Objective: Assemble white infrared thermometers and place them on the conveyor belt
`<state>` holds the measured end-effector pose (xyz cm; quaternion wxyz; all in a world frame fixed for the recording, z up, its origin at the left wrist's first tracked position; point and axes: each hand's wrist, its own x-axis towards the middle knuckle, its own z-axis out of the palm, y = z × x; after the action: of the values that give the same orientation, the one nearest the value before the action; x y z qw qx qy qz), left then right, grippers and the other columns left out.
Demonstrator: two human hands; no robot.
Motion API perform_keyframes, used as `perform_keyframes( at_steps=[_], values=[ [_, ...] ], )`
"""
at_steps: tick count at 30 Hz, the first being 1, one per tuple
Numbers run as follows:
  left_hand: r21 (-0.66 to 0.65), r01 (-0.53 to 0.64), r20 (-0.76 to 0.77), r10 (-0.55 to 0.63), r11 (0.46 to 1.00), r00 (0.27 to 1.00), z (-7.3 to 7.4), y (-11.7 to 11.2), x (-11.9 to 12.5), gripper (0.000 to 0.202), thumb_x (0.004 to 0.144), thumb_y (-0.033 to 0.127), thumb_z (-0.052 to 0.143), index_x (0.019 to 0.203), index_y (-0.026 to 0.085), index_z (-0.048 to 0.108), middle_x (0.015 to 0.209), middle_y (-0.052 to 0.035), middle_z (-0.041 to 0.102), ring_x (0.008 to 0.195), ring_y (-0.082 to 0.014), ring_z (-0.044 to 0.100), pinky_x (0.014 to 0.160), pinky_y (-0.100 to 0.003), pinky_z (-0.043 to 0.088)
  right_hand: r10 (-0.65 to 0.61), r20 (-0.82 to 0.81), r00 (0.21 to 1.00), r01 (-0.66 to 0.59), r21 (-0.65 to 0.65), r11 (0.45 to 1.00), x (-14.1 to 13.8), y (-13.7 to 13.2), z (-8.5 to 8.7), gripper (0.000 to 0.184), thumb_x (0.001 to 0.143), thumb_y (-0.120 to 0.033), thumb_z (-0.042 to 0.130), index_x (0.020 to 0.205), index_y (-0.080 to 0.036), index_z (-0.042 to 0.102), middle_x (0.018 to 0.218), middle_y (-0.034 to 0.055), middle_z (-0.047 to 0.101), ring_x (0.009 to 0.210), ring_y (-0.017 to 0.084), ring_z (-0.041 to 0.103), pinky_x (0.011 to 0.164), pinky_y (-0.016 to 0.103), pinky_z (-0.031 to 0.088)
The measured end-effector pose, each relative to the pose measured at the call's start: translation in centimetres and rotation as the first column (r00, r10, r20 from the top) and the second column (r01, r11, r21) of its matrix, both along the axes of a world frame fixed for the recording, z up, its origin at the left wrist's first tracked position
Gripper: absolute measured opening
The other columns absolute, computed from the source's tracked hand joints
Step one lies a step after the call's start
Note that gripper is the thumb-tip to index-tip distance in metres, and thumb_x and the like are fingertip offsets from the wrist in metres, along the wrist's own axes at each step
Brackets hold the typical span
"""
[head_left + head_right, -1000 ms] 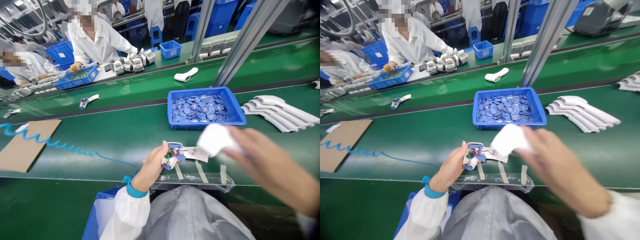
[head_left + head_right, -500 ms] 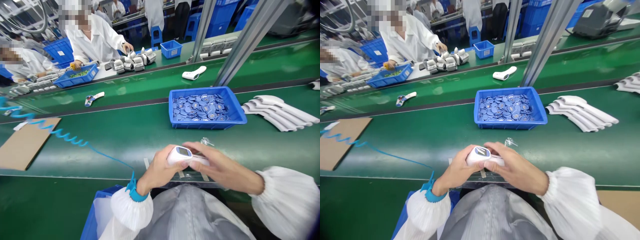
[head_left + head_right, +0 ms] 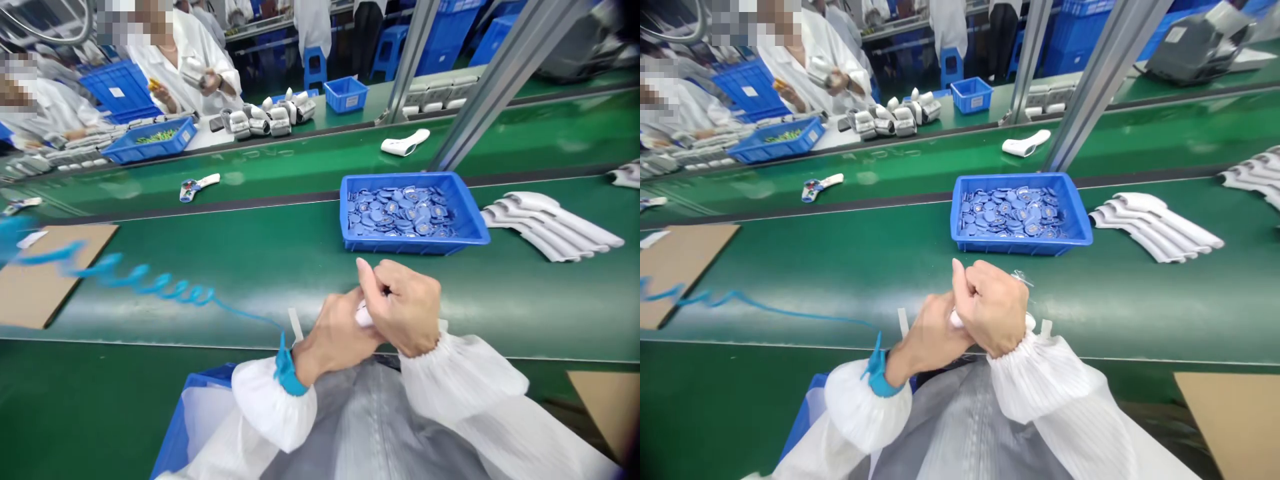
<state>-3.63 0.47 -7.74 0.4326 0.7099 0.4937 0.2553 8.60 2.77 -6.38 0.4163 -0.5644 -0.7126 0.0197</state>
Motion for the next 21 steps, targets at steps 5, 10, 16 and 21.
perform_keyframes(
  at_steps=[5, 10, 16, 21],
  values=[
    [0.052, 0.011, -0.164, -0.002, 0.999, 0.986, -0.1, -0.5, 0.4, 0.028, 0.081, 0.029, 0.065, 0.104, 0.014, 0.066, 0.088, -0.0109, 0.076, 0.072, -0.0270, 0.071, 0.064, -0.036, 0.051, 0.028, 0.045, 0.999, -0.028, -0.009, 1.000, 0.1, -0.2, 0.3, 0.055, 0.102, -0.035, 0.054, 0.051, -0.019, 0.038, 0.049, -0.0039, 0.041, 0.047, 0.008, 0.035, 0.051, 0.028, 0.024],
    [0.049, 0.045, -0.113, -0.039, 0.998, 0.993, 0.3, -0.7, 0.4, 0.029, 0.084, 0.034, 0.066, 0.107, 0.016, 0.063, 0.093, -0.0098, 0.076, 0.077, -0.0266, 0.072, 0.066, -0.035, 0.050, -0.003, -0.035, 0.999, 0.007, 0.113, 0.994, 0.5, -0.6, 1.3, 0.056, 0.101, -0.026, 0.052, 0.048, -0.019, 0.036, 0.046, -0.0044, 0.034, 0.045, 0.007, 0.032, 0.050, 0.029, 0.024],
    [0.016, 0.008, -0.081, -0.007, 1.000, 0.997, 0.1, -0.4, -0.3, 0.028, 0.091, 0.042, 0.065, 0.102, 0.018, 0.058, 0.088, -0.0079, 0.072, 0.075, -0.0239, 0.069, 0.060, -0.031, 0.042, -0.082, -0.036, 0.996, 0.074, -0.187, 0.980, 1.2, -0.9, 1.4, 0.051, 0.102, -0.046, 0.049, 0.057, -0.021, 0.053, 0.057, 0.0016, 0.057, 0.055, 0.014, 0.050, 0.057, 0.031, 0.030],
    [0.154, 0.021, -0.302, 0.027, 0.988, 0.953, -0.4, -1.1, 0.0, 0.030, 0.090, 0.042, 0.062, 0.100, 0.014, 0.060, 0.082, -0.0129, 0.072, 0.067, -0.0288, 0.068, 0.060, -0.036, 0.042, -0.058, -0.040, 0.998, 0.046, -0.251, 0.967, 0.6, -1.1, 0.4, 0.055, 0.102, -0.046, 0.043, 0.055, -0.022, 0.057, 0.055, 0.0036, 0.061, 0.055, 0.017, 0.055, 0.058, 0.032, 0.029]
  ],
)
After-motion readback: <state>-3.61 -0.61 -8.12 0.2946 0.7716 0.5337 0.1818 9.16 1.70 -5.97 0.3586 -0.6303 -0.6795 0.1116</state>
